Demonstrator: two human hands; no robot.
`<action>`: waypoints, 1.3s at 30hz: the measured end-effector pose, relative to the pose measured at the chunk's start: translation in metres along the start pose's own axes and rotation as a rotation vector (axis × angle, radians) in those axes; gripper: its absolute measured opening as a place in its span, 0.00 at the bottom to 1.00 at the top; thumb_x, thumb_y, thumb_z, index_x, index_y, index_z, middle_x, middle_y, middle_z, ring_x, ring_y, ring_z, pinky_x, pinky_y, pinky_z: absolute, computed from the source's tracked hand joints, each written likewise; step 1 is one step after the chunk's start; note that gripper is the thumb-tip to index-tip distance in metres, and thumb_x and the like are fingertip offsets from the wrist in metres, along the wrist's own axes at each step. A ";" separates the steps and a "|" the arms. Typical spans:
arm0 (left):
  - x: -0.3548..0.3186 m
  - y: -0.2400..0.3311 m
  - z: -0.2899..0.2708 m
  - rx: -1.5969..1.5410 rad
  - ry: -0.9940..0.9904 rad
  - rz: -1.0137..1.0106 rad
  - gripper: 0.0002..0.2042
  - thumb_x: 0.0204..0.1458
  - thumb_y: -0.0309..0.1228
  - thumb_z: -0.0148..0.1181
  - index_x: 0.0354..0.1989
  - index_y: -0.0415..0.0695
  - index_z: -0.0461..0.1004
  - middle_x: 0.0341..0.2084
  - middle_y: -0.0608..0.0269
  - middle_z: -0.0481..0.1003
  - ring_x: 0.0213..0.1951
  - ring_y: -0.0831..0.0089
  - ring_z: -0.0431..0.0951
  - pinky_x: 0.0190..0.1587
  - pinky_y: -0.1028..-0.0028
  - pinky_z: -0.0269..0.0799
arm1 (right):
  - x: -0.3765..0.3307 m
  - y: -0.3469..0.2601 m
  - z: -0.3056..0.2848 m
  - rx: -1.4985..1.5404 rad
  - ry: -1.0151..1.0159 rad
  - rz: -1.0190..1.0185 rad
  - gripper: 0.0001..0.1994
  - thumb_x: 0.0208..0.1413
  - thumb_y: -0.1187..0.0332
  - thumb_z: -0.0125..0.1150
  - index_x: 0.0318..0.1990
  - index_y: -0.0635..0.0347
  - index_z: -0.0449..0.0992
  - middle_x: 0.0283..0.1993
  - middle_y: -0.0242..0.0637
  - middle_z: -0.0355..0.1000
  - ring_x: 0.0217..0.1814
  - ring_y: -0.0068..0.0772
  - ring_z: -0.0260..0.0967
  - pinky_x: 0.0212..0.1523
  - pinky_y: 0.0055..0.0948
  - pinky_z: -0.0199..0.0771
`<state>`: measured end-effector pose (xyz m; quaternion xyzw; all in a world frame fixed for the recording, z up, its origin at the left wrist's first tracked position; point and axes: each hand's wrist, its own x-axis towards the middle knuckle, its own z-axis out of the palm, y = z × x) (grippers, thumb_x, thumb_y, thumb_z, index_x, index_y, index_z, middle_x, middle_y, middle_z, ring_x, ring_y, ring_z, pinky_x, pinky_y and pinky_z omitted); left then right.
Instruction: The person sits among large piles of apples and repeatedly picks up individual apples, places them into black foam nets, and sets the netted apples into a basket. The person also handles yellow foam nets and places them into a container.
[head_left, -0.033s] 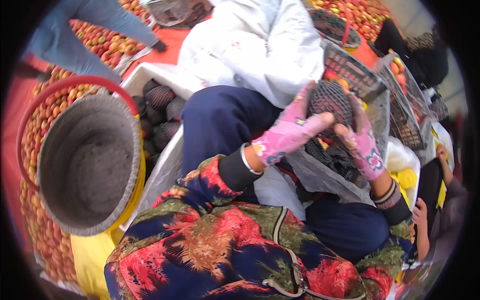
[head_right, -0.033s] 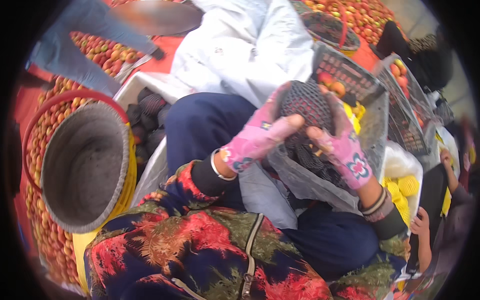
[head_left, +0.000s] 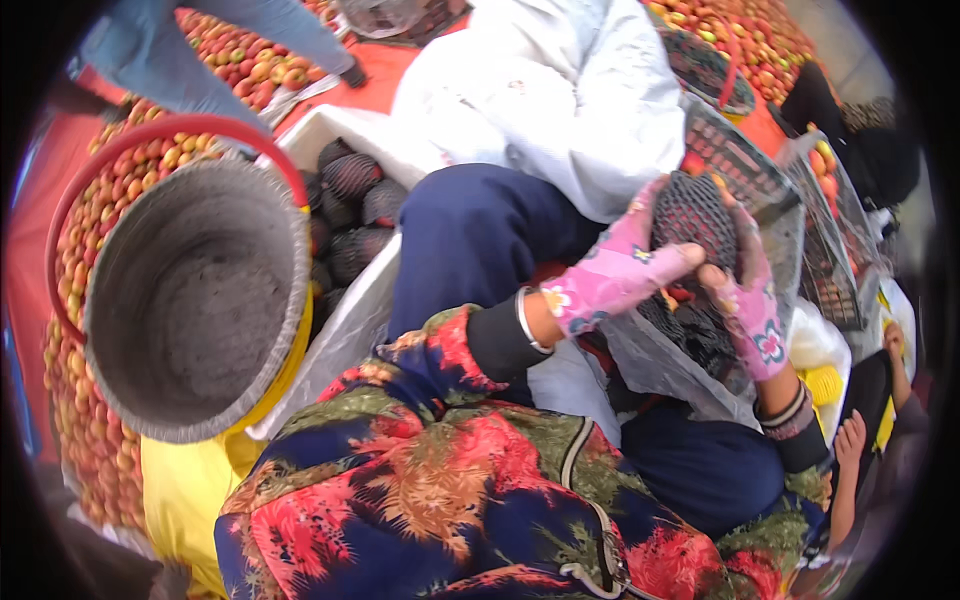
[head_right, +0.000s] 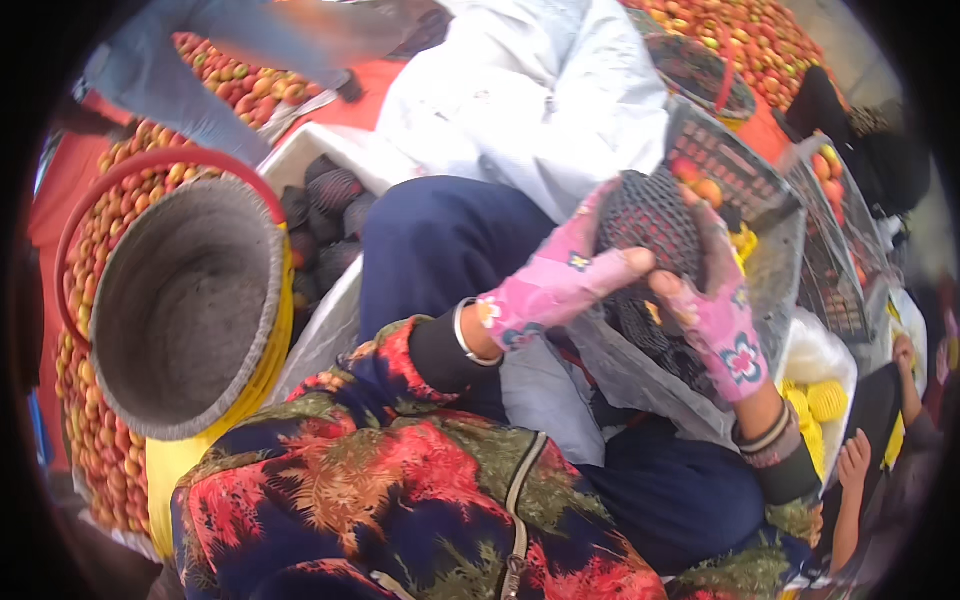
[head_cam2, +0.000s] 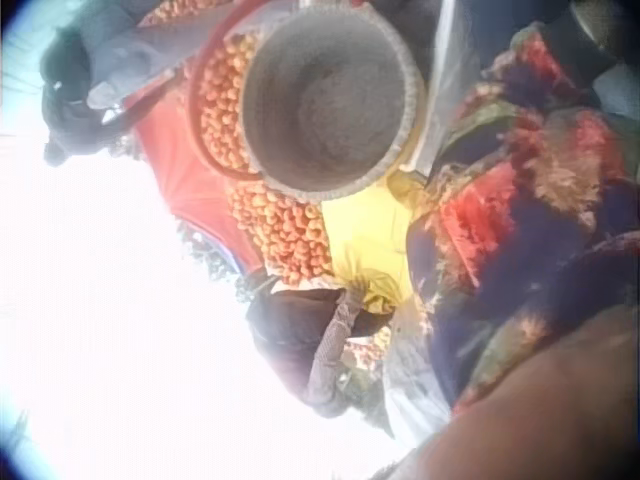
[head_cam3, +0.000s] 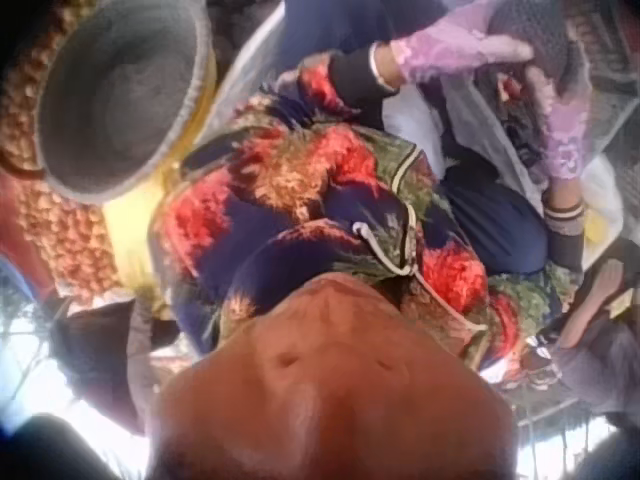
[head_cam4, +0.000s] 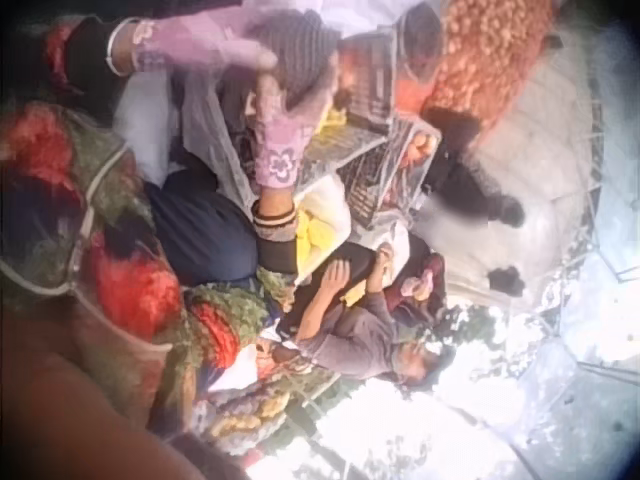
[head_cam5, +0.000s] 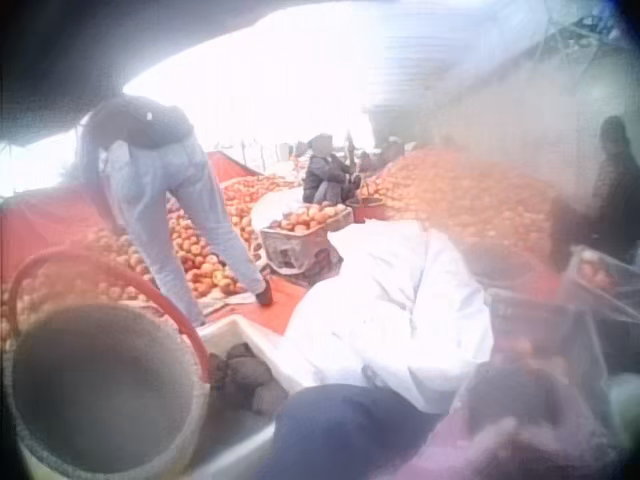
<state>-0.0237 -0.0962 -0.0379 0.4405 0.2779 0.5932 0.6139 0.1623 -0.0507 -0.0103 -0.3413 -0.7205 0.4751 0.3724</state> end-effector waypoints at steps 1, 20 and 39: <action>0.002 0.002 0.010 0.055 0.004 0.097 0.38 0.51 0.31 0.59 0.64 0.32 0.41 0.55 0.54 0.60 0.55 0.71 0.62 0.59 0.72 0.57 | 0.000 -0.001 0.002 0.113 -0.017 -0.031 0.47 0.43 0.53 0.69 0.64 0.69 0.47 0.63 0.47 0.54 0.64 0.38 0.55 0.62 0.35 0.57; -0.138 0.041 -0.274 -0.033 1.209 -0.007 0.23 0.55 0.43 0.53 0.55 0.46 0.61 0.48 0.55 0.66 0.49 0.53 0.66 0.45 0.53 0.70 | 0.007 -0.027 -0.015 0.097 0.079 0.330 0.16 0.58 0.63 0.50 0.50 0.62 0.68 0.31 0.32 0.72 0.24 0.14 0.66 0.22 0.11 0.63; 0.044 0.038 0.012 0.386 0.184 0.321 0.15 0.57 0.26 0.44 0.50 0.30 0.67 0.43 0.46 0.73 0.41 0.60 0.78 0.50 0.67 0.71 | 0.040 0.151 -0.107 -1.131 -0.658 0.551 0.19 0.46 0.61 0.55 0.45 0.60 0.73 0.39 0.42 0.74 0.37 0.39 0.73 0.40 0.33 0.71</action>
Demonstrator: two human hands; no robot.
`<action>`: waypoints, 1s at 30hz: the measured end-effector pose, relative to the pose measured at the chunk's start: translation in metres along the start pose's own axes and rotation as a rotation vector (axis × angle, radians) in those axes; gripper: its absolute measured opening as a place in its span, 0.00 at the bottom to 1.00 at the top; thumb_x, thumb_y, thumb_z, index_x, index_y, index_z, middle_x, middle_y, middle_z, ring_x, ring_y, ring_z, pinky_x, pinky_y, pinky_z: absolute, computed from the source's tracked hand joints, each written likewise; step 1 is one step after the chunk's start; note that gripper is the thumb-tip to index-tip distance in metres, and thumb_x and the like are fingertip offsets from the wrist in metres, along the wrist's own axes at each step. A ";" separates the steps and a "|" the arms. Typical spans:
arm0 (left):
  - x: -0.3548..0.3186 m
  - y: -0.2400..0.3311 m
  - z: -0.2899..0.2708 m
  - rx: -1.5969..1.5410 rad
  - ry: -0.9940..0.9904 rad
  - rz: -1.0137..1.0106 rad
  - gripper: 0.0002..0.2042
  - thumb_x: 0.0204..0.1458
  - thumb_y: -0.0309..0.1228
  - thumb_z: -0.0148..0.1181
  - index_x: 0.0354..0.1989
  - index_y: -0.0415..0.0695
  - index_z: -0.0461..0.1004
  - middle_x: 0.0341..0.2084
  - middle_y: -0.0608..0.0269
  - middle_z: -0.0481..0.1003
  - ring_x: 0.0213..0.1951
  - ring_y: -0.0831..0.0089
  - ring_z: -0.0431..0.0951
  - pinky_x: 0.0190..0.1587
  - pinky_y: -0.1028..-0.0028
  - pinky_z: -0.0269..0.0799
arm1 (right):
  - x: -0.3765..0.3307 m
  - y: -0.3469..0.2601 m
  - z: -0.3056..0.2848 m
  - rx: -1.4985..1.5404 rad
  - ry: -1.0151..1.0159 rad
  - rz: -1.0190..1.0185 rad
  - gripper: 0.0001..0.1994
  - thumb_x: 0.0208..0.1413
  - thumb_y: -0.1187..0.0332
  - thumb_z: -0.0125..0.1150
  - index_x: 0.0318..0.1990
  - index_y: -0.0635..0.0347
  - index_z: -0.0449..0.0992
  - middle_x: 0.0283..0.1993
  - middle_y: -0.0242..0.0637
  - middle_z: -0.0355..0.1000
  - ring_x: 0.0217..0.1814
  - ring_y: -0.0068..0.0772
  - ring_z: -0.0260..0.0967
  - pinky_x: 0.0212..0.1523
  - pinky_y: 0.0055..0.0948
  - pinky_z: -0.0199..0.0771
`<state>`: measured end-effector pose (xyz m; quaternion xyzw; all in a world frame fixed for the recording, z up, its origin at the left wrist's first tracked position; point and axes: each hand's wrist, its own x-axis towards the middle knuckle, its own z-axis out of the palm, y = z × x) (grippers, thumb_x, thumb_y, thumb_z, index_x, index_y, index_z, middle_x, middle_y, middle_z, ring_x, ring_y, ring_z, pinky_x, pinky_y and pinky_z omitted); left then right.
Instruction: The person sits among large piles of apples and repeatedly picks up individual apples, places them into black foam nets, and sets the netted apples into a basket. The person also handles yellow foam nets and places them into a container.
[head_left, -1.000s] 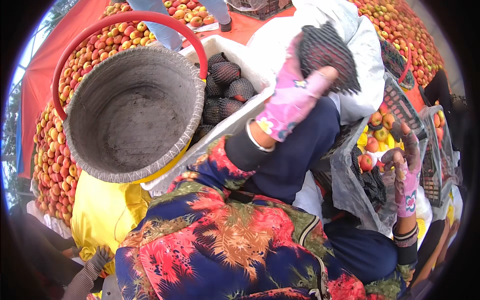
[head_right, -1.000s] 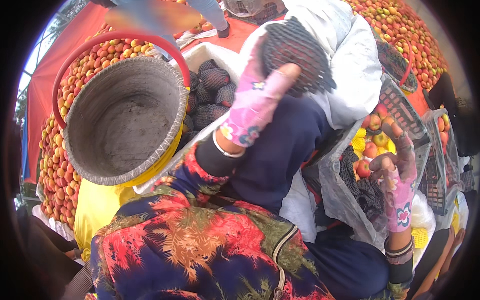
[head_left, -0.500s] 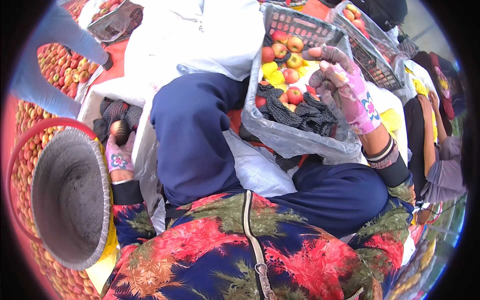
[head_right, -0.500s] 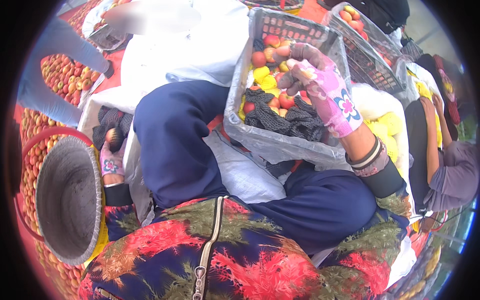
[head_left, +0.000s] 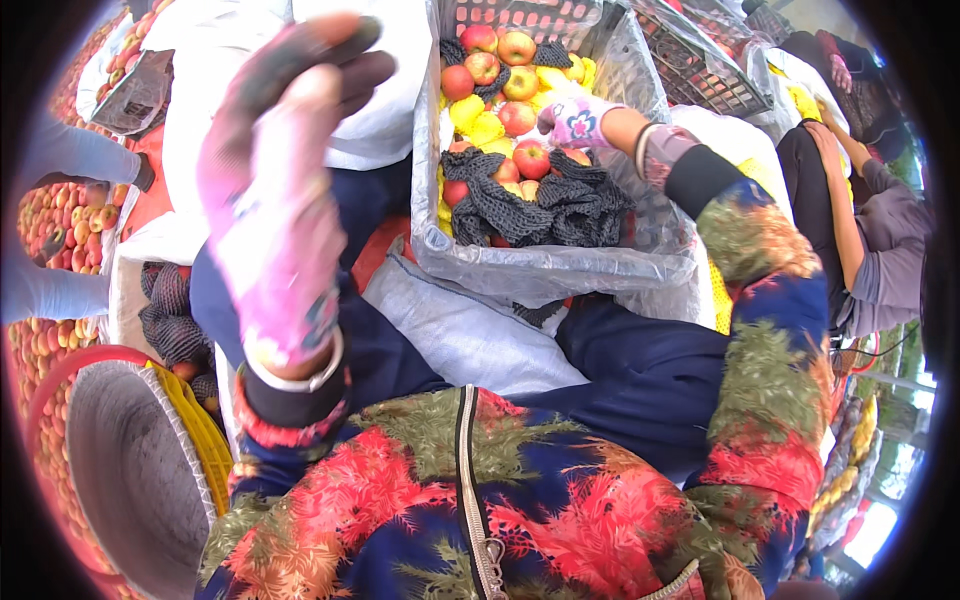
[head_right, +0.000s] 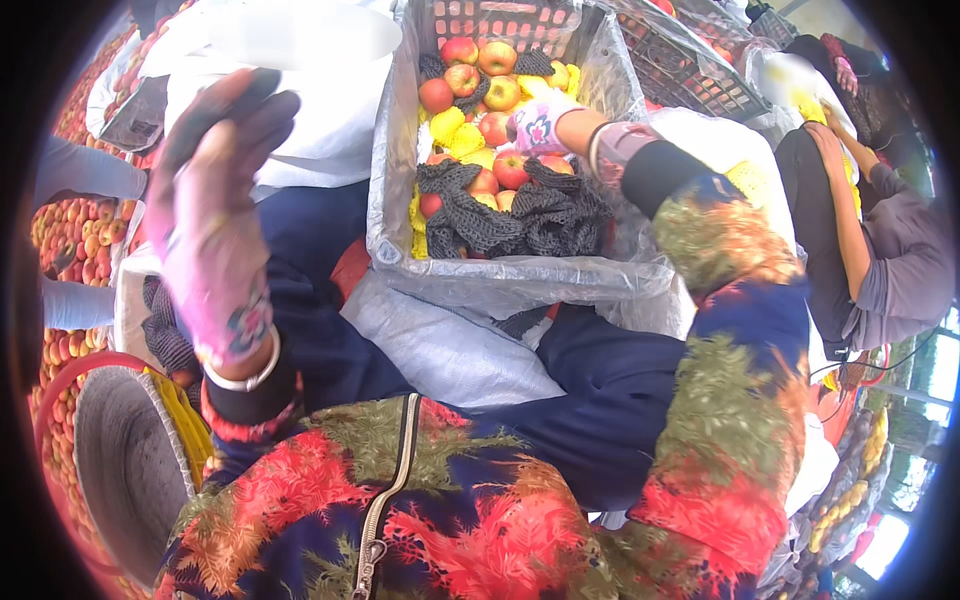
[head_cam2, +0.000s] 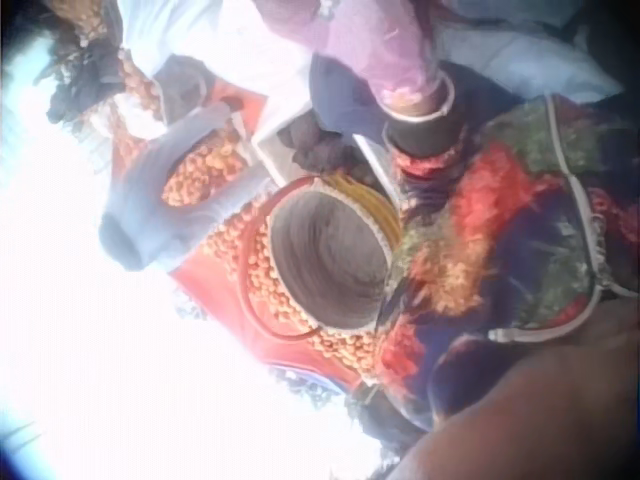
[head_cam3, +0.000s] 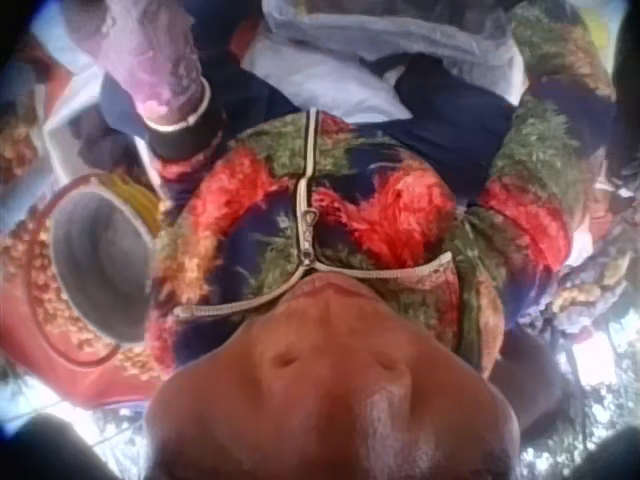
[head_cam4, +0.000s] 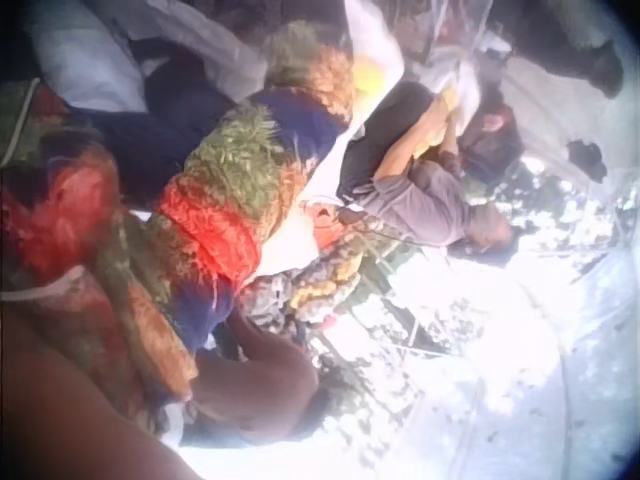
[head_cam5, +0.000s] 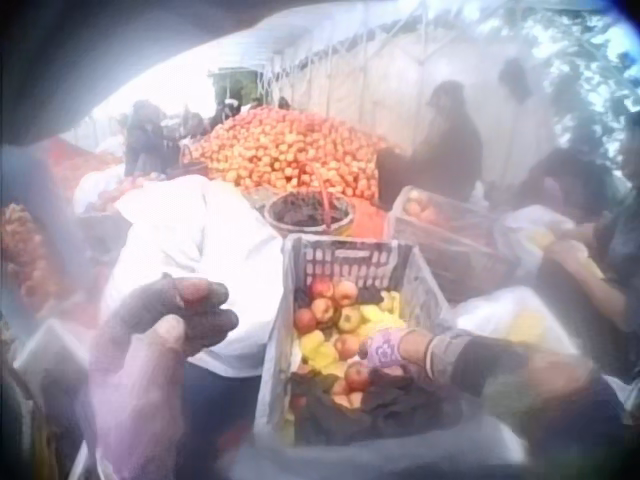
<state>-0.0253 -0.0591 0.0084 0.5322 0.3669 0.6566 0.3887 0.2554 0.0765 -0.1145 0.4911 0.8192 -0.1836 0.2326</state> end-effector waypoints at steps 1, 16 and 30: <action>0.007 -0.012 0.009 -0.024 -0.010 -0.037 0.15 0.57 0.27 0.45 0.49 0.31 0.67 0.42 0.47 0.74 0.40 0.61 0.78 0.49 0.68 0.72 | 0.013 -0.001 0.012 -0.087 -0.051 0.005 0.19 0.46 0.60 0.56 0.45 0.59 0.73 0.40 0.43 0.74 0.38 0.40 0.73 0.40 0.34 0.71; 0.000 -0.108 0.029 -0.350 -0.176 -0.578 0.13 0.57 0.31 0.47 0.48 0.38 0.67 0.33 0.61 0.73 0.32 0.76 0.74 0.38 0.76 0.70 | -0.068 -0.018 -0.077 0.648 0.338 -0.363 0.14 0.52 0.61 0.58 0.39 0.63 0.72 0.33 0.31 0.68 0.37 0.23 0.64 0.38 0.26 0.66; -0.010 -0.075 0.002 -0.624 -0.543 -0.745 0.20 0.58 0.39 0.49 0.55 0.42 0.63 0.47 0.66 0.69 0.47 0.78 0.70 0.42 0.72 0.72 | -0.095 -0.130 -0.097 0.097 0.780 -0.717 0.09 0.45 0.74 0.58 0.36 0.60 0.70 0.39 0.39 0.70 0.38 0.44 0.70 0.35 0.33 0.71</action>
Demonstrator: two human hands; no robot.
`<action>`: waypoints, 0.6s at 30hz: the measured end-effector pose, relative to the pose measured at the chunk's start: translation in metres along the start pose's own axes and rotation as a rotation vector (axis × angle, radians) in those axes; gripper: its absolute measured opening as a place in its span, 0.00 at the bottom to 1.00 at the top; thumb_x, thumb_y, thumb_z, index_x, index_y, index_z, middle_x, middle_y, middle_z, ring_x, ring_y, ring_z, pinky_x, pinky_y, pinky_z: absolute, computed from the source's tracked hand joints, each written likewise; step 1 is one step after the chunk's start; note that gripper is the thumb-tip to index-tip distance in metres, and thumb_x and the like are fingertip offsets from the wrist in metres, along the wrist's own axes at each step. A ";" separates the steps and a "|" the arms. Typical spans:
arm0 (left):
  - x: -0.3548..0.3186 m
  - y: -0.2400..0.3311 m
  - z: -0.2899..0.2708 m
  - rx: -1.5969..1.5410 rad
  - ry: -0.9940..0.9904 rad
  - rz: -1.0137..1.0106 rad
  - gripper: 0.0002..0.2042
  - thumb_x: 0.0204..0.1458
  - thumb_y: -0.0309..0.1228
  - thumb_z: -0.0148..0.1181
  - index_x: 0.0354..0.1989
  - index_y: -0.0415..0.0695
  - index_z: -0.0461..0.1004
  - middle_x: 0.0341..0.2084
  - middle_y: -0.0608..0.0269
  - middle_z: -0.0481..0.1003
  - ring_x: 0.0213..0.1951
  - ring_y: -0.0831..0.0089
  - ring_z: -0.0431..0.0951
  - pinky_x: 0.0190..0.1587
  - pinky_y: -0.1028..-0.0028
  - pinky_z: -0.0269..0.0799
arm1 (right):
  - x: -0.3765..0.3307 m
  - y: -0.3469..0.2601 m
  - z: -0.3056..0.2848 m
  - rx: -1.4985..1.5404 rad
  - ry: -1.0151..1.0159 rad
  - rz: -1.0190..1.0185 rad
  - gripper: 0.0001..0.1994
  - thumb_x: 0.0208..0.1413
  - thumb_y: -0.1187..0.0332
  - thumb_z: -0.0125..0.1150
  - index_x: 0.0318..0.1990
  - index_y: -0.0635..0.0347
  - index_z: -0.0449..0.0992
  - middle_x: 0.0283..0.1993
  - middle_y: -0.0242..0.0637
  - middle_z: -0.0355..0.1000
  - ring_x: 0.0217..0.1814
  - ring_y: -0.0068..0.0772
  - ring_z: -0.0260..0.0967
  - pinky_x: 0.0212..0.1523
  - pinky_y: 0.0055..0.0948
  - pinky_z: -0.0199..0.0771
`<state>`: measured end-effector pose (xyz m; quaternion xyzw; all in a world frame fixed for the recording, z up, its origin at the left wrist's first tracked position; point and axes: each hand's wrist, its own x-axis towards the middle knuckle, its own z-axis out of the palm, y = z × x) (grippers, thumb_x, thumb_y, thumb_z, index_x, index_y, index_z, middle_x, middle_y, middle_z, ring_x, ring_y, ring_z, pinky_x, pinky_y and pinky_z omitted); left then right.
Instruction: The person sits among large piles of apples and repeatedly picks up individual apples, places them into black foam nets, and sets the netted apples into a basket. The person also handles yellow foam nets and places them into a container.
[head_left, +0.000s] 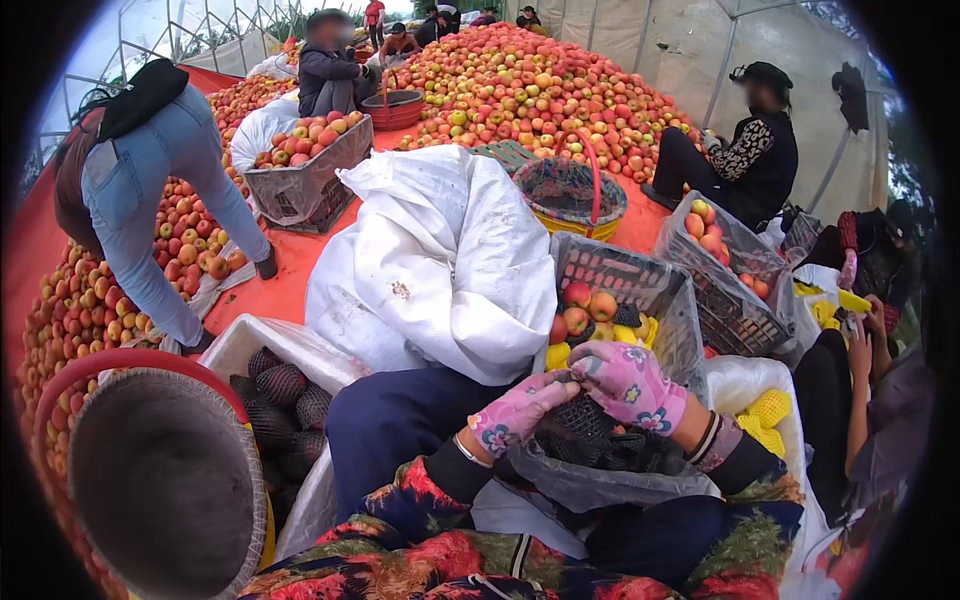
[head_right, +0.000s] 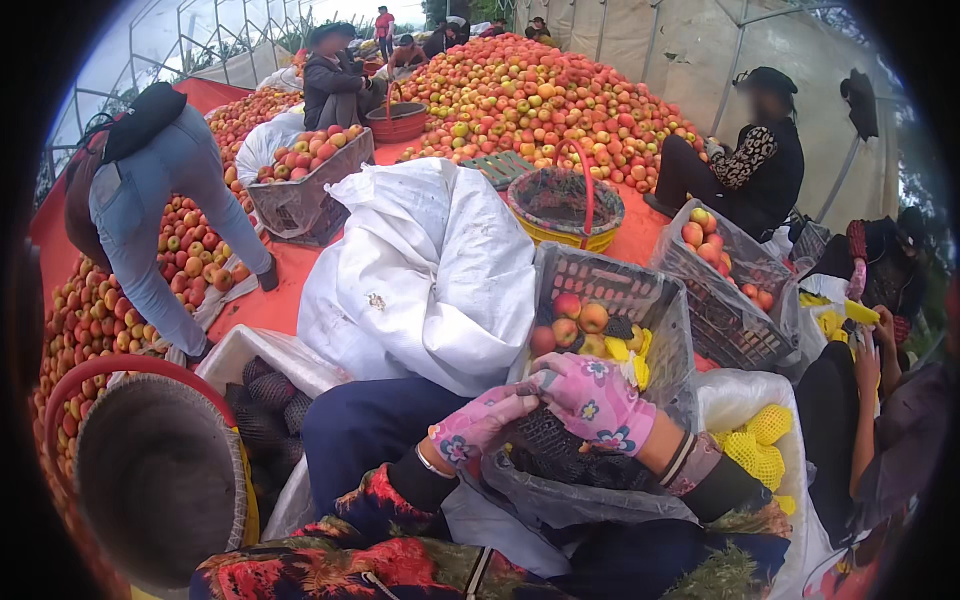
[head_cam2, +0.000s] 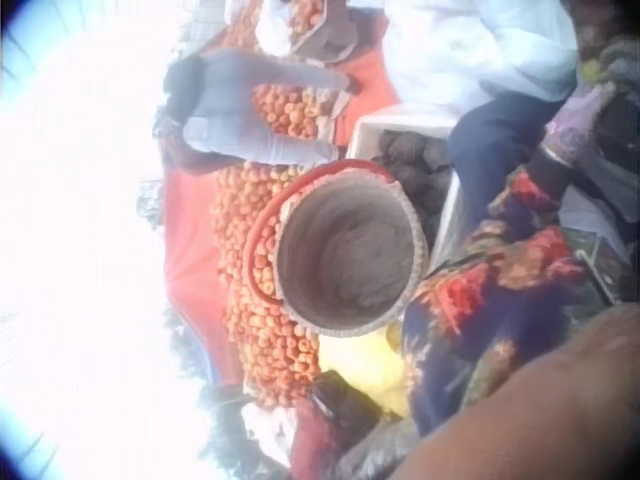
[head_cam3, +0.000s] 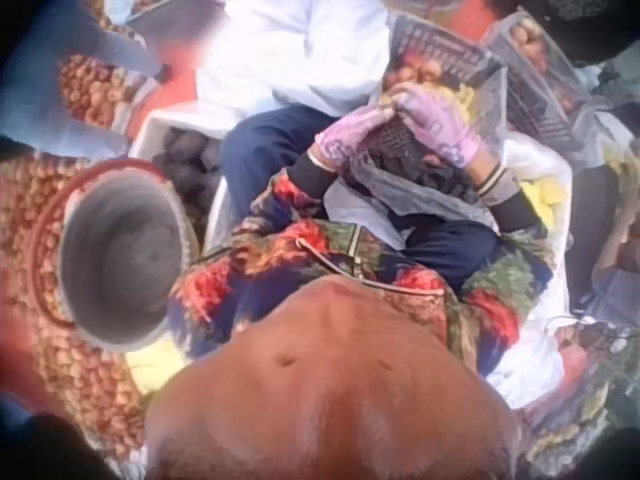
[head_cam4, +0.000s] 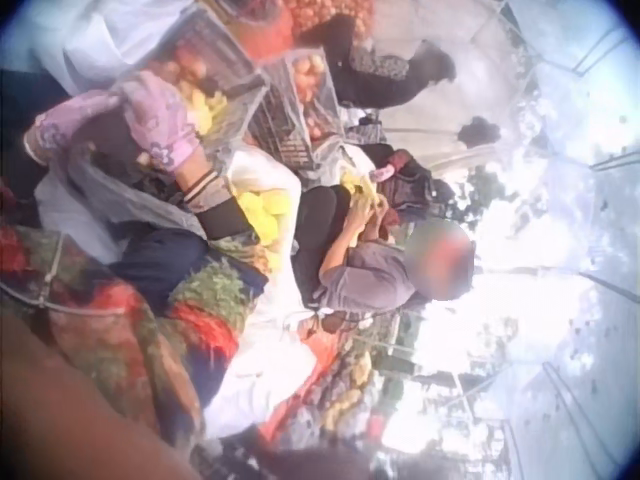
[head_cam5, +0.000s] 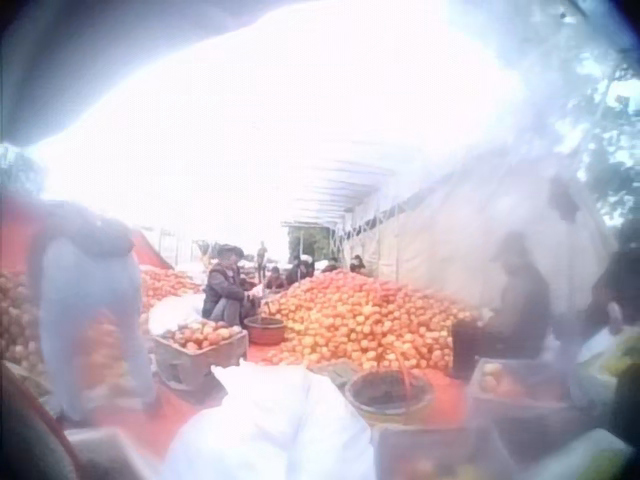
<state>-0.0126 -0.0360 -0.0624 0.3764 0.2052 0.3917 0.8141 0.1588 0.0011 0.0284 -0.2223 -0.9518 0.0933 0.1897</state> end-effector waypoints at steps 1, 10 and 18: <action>-0.003 -0.004 -0.003 -0.095 -0.042 -0.027 0.22 0.58 0.42 0.48 0.57 0.44 0.61 0.52 0.66 0.67 0.52 0.74 0.68 0.43 0.68 0.73 | -0.001 -0.006 0.000 0.009 0.014 0.045 0.11 0.43 0.76 0.59 0.37 0.59 0.70 0.41 0.40 0.70 0.40 0.45 0.70 0.36 0.34 0.71; -0.008 -0.026 -0.005 -0.094 0.095 0.125 0.15 0.56 0.30 0.49 0.50 0.36 0.67 0.42 0.61 0.73 0.43 0.71 0.75 0.43 0.74 0.71 | -0.014 -0.003 0.014 0.228 0.169 -0.075 0.09 0.46 0.75 0.57 0.37 0.61 0.70 0.56 0.48 0.61 0.56 0.50 0.62 0.53 0.40 0.64; 0.009 -0.015 0.003 0.856 0.544 0.510 0.11 0.55 0.28 0.49 0.42 0.35 0.70 0.34 0.60 0.74 0.37 0.74 0.74 0.40 0.76 0.69 | -0.040 0.003 0.014 0.248 0.022 0.462 0.15 0.51 0.58 0.57 0.31 0.64 0.70 0.43 0.44 0.66 0.44 0.44 0.67 0.42 0.34 0.66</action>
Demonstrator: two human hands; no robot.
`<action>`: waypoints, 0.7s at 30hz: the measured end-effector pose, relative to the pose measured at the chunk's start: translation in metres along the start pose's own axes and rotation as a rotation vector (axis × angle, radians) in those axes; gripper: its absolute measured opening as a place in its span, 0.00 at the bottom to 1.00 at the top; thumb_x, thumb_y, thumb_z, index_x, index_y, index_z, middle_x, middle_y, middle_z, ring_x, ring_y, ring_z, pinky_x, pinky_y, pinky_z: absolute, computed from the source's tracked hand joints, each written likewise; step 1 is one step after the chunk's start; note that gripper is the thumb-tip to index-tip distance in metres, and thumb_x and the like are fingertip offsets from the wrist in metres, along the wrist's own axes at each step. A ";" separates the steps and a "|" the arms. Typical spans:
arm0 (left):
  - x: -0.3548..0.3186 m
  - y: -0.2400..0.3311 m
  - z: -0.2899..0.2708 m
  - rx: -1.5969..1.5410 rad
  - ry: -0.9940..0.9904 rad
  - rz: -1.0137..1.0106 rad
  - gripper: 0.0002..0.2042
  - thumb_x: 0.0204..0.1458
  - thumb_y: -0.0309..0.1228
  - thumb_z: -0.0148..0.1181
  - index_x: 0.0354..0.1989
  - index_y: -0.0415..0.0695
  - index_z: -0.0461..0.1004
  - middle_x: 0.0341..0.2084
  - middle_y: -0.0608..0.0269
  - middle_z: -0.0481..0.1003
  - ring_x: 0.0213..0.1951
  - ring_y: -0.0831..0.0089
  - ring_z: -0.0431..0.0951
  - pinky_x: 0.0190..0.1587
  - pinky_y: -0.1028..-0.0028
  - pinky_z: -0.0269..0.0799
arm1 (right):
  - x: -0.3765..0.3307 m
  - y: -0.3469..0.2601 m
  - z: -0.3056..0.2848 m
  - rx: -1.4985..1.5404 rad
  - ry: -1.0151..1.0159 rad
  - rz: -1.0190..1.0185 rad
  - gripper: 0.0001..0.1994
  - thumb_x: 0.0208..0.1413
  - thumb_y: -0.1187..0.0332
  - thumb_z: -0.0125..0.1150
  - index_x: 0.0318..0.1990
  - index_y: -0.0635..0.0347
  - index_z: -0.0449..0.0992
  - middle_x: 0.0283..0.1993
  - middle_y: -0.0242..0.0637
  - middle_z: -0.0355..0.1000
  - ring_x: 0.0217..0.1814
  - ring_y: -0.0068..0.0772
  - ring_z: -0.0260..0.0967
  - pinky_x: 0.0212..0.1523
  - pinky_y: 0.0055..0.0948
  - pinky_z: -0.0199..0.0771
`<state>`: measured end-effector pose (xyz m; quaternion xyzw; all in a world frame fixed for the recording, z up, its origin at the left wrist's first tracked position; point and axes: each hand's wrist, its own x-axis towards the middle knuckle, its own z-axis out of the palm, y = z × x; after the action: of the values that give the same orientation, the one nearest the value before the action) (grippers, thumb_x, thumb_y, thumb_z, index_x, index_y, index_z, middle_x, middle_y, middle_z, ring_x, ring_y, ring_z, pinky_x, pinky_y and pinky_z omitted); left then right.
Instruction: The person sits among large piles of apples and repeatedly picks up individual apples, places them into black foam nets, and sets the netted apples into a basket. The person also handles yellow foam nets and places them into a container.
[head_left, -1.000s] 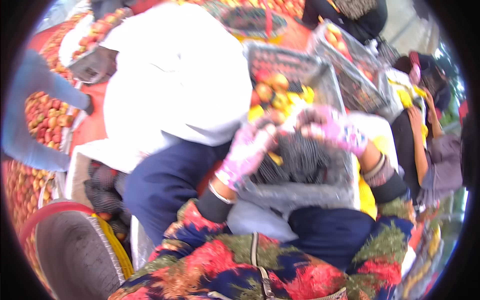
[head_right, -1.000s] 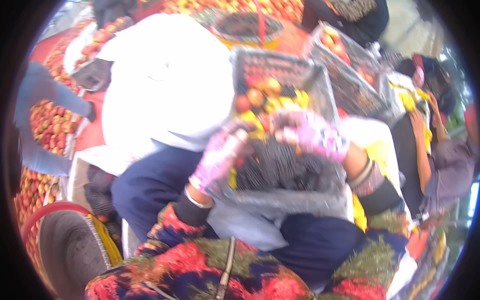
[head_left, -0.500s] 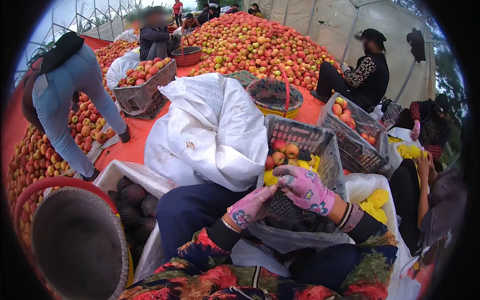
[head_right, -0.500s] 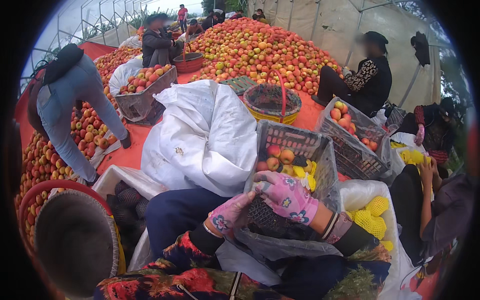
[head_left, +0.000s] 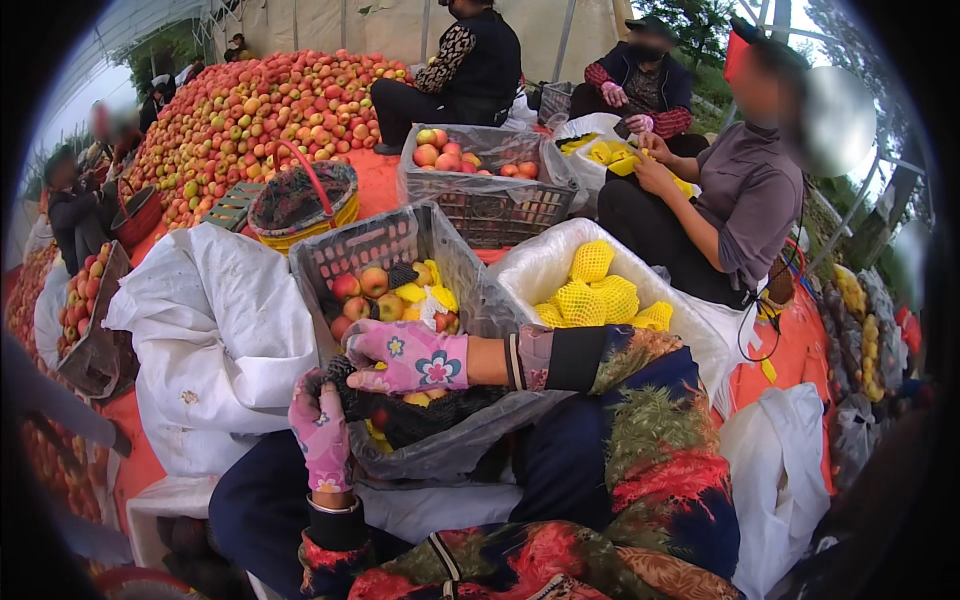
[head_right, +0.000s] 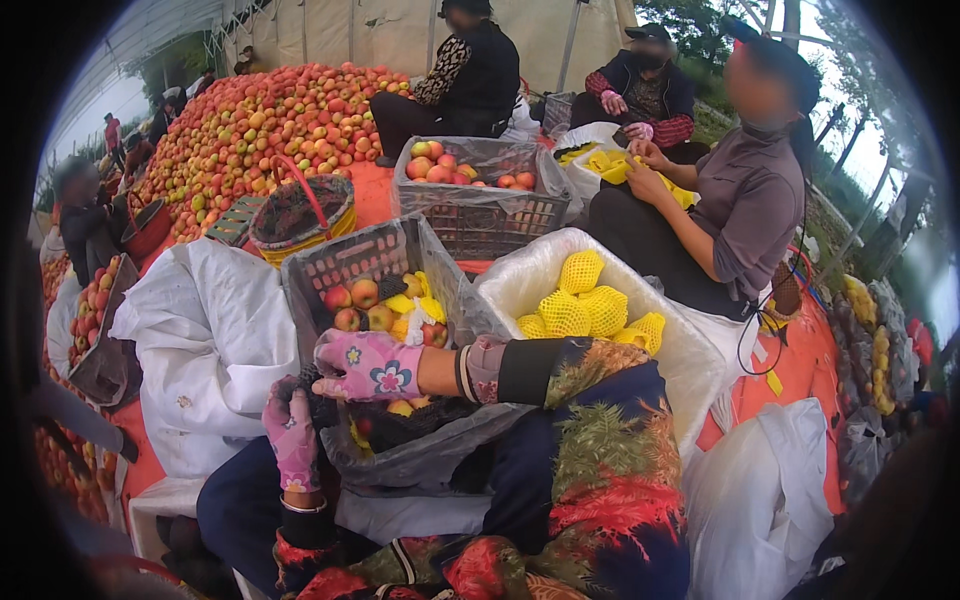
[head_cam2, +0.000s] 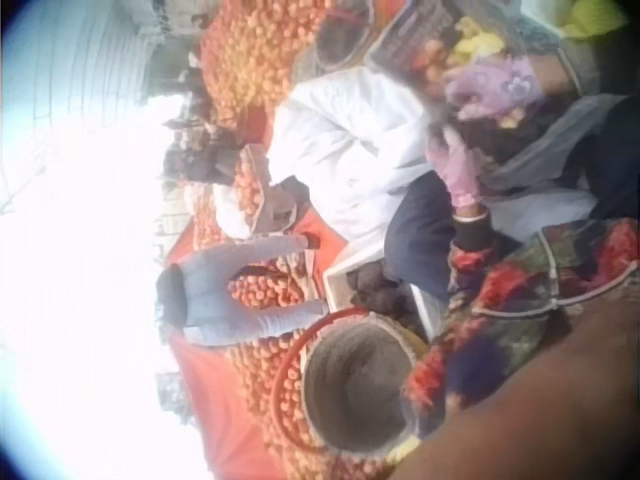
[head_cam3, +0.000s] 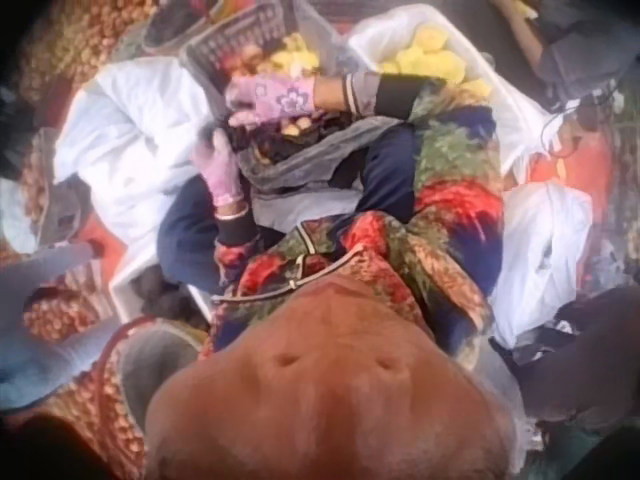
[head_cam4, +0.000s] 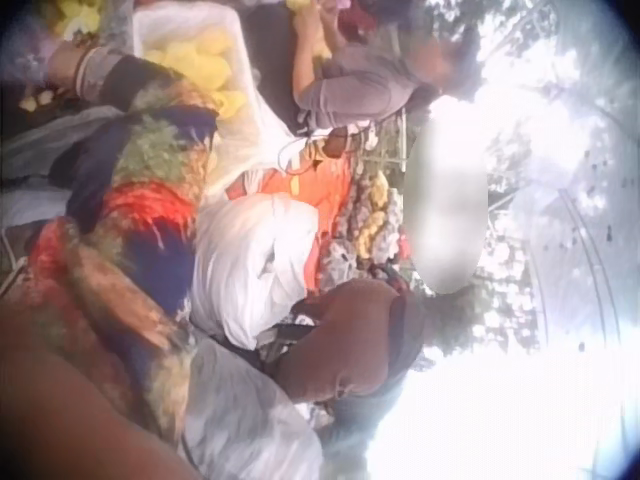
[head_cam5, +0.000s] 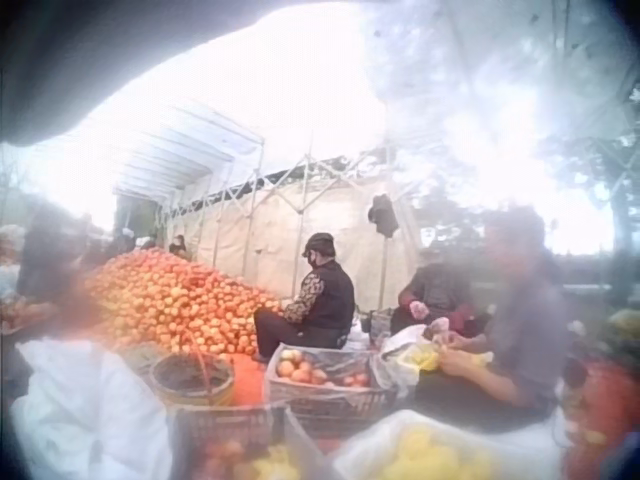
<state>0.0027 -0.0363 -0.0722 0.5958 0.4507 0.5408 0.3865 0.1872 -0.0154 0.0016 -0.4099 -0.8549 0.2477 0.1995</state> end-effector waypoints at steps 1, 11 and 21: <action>-0.006 0.009 0.000 0.156 0.034 0.058 0.11 0.55 0.28 0.49 0.43 0.35 0.70 0.34 0.59 0.74 0.37 0.73 0.74 0.41 0.75 0.69 | 0.005 -0.003 0.005 0.055 -0.030 0.102 0.17 0.52 0.55 0.57 0.30 0.63 0.69 0.40 0.43 0.67 0.41 0.43 0.67 0.40 0.34 0.66; -0.010 0.026 0.002 0.068 -0.198 0.533 0.15 0.48 0.17 0.51 0.45 0.41 0.71 0.37 0.56 0.76 0.37 0.64 0.77 0.38 0.73 0.72 | 0.009 0.051 0.032 0.360 0.000 0.282 0.11 0.49 0.69 0.56 0.40 0.64 0.71 0.35 0.40 0.72 0.36 0.30 0.71 0.36 0.27 0.70; -0.019 0.018 0.009 0.155 -0.483 -0.008 0.19 0.52 0.36 0.51 0.50 0.38 0.64 0.22 0.52 0.73 0.25 0.59 0.75 0.31 0.63 0.70 | 0.009 0.005 0.023 -0.267 0.081 0.236 0.17 0.47 0.61 0.57 0.44 0.59 0.71 0.36 0.46 0.74 0.40 0.50 0.72 0.40 0.39 0.70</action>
<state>0.0137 -0.0600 -0.0615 0.7340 0.3875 0.3450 0.4382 0.1724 -0.0112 -0.0187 -0.5400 -0.8174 0.1369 0.1471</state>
